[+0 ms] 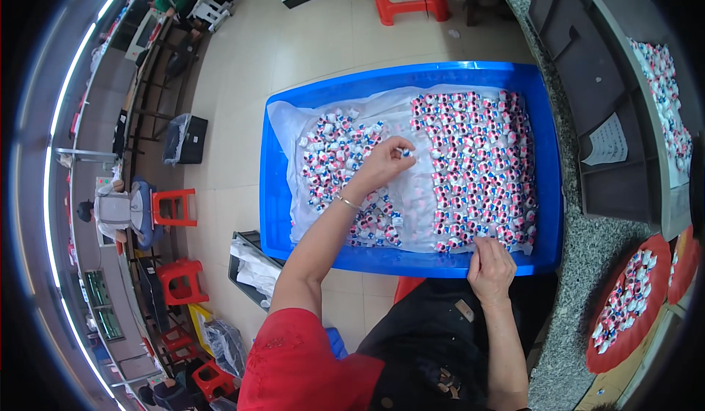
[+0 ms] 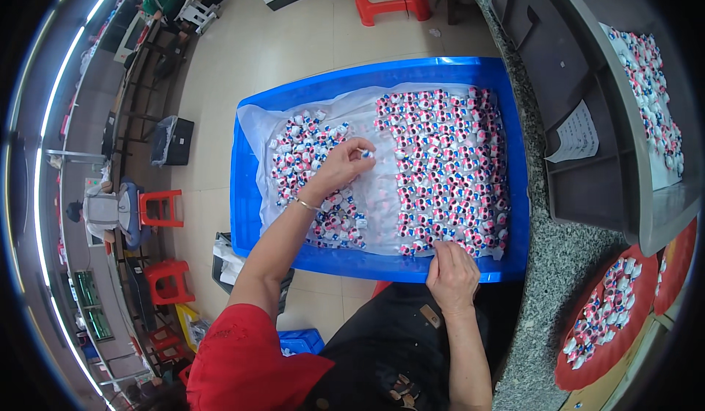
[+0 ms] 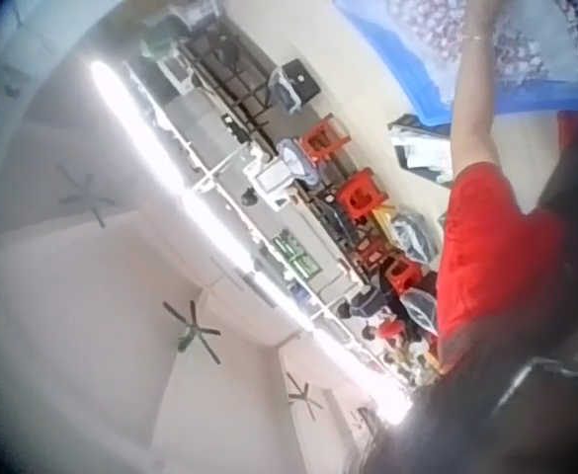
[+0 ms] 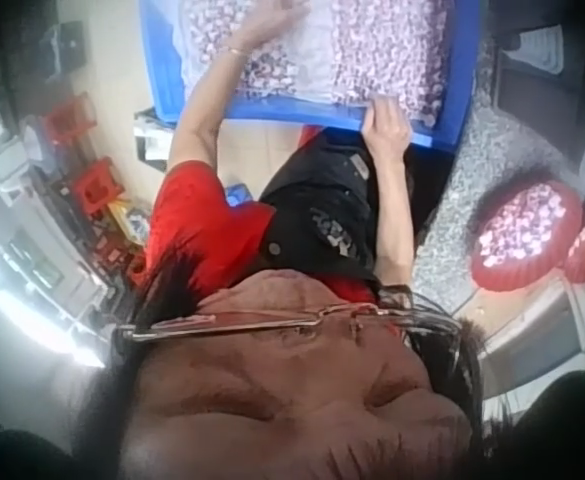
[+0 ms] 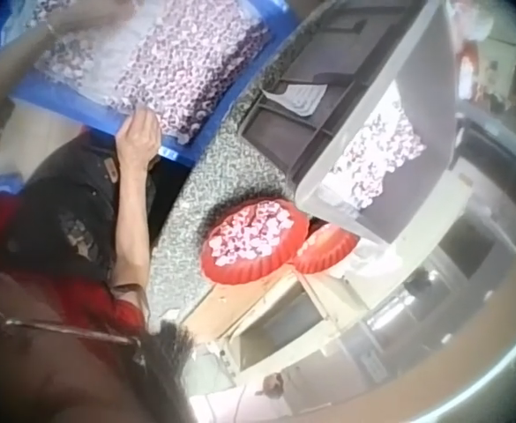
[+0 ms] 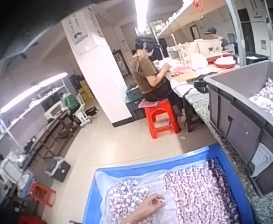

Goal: The person is sorting small multicolored toy parts from a blue bin into red plates.

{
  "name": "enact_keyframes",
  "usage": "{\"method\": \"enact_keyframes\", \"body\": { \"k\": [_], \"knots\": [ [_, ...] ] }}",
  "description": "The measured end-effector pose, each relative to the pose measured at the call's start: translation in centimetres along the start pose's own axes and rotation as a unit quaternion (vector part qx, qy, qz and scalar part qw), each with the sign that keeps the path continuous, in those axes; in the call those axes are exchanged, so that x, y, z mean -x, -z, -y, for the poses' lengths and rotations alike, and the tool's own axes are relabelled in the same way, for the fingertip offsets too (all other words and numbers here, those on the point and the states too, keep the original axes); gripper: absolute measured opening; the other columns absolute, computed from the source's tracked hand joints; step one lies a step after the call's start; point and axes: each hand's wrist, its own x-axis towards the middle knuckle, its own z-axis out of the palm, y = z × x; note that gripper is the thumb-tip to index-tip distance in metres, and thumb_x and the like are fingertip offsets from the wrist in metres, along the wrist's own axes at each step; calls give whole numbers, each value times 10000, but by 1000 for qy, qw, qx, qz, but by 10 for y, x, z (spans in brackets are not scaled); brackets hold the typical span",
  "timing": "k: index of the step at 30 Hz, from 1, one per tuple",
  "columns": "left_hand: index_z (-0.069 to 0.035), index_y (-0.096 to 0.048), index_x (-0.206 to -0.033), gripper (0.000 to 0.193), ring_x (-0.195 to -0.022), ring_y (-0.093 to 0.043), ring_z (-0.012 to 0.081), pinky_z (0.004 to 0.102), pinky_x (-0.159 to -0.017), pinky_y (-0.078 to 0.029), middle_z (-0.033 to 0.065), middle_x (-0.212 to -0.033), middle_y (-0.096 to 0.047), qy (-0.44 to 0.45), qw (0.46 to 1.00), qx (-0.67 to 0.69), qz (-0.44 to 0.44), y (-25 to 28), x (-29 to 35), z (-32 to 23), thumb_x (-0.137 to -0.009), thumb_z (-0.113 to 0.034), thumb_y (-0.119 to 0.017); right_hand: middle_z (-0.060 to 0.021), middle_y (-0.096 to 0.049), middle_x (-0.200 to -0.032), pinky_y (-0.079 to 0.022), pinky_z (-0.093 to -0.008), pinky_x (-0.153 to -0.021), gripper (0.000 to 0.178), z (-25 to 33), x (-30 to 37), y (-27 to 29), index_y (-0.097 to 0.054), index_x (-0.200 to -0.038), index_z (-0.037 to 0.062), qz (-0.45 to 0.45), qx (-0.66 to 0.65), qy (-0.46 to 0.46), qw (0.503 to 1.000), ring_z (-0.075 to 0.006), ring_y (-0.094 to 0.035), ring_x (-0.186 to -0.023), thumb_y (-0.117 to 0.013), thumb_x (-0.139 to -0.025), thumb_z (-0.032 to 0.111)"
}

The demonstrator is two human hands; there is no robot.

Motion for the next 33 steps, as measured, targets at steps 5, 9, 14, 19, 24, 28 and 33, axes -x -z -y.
{"method": "enact_keyframes", "body": {
  "k": [5,9,14,19,24,28,33],
  "knots": [
    [-22,-584,-960,253,-585,-496,81,263,-538,-422,-23,-689,-525,-140,977,-102,-123,-12,-24,17,-786,-127,-735,-124,-655,-875,-536,-377,-714,197,3,-1,-1,-657,-960,37,4,-1,-1,1000,-312,-661,-803,-599,-777,-9],
    [-18,-634,-978,267,-687,-597,190,316,-620,-488,98,-818,-611,-79,971,-213,-74,-15,-37,20,-761,-128,-746,-128,-659,-882,-541,-381,-724,202,2,-1,-1,-659,-963,37,9,0,-5,1000,-317,-664,-809,-597,-777,-12],
    [-11,-642,-999,237,-706,-613,173,288,-633,-517,106,-990,-595,-184,954,-175,-160,-22,-44,33,-795,-92,-732,-133,-661,-884,-544,-385,-726,204,2,0,-2,-661,-963,36,10,-1,-5,1000,-321,-666,-808,-594,-777,-15],
    [-29,-639,-964,189,-704,-620,201,290,-662,-517,102,-951,-621,-138,948,-105,-265,7,-18,26,-802,-88,-715,-131,-661,-884,-540,-378,-711,197,3,-2,-2,-658,-962,31,10,-6,-5,1000,-318,-663,-800,-591,-783,-18],
    [-66,-631,-903,124,-817,-609,300,377,-733,-507,116,-882,-605,-198,885,-421,-28,21,23,29,-800,-130,-655,-129,-659,-882,-532,-374,-696,175,1,-1,-1,-651,-952,25,0,3,-1,1000,-312,-659,-791,-592,-794,-18],
    [-77,-615,-902,122,-836,-600,303,411,-717,-506,113,-857,-578,-190,829,-525,-26,15,29,43,-790,-114,-647,-128,-658,-880,-532,-376,-695,170,3,0,-4,-649,-949,27,3,0,0,1000,-315,-658,-792,-594,-793,-16],
    [-71,-632,-966,152,-792,-612,230,366,-677,-511,86,-875,-581,-165,865,-472,-45,11,26,33,-815,-79,-626,-123,-648,-867,-528,-383,-685,180,0,3,-3,-645,-955,35,-2,5,-6,1000,-316,-652,-776,-594,-789,-14]
  ]
}}
